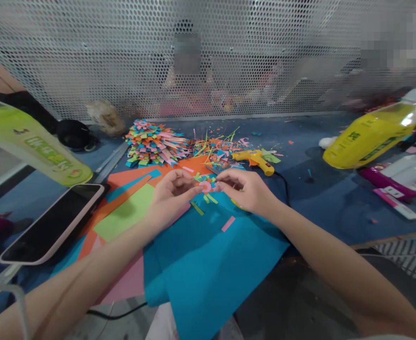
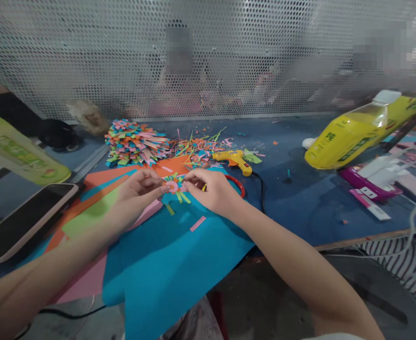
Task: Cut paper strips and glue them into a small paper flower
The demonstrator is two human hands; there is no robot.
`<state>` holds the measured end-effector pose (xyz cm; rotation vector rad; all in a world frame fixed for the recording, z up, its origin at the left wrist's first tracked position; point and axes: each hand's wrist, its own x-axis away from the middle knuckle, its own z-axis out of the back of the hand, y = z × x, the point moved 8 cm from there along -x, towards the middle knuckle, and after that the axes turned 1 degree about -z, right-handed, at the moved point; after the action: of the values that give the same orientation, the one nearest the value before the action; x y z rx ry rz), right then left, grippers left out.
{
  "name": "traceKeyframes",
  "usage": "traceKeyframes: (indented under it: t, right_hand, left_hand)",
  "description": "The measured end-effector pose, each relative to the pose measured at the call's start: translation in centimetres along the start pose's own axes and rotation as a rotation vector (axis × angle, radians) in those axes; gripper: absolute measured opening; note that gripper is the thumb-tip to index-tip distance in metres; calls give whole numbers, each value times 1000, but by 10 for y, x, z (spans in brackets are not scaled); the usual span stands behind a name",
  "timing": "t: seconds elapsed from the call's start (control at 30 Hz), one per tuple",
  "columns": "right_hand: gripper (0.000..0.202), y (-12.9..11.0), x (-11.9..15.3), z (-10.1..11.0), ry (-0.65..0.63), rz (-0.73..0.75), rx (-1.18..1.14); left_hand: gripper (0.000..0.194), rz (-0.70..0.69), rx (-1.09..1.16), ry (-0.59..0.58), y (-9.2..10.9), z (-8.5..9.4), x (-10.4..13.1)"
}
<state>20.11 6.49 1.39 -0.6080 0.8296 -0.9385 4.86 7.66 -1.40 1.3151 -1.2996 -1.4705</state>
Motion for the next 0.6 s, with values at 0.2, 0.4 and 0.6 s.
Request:
traceKeyframes:
  t: [0.2,0.4,0.6]
  right_hand:
    - [14,-6,2,-1,-28,72,15]
    - [15,-5,1,-1,-28,57,16]
    - [14,-5,1,-1,-26,61,10]
  left_hand:
    - [32,22,-8,-11,1,-3,2]
    - [33,24,-28,-16,0,-3,1]
    - [34,26,-30,-21,3,-5,2]
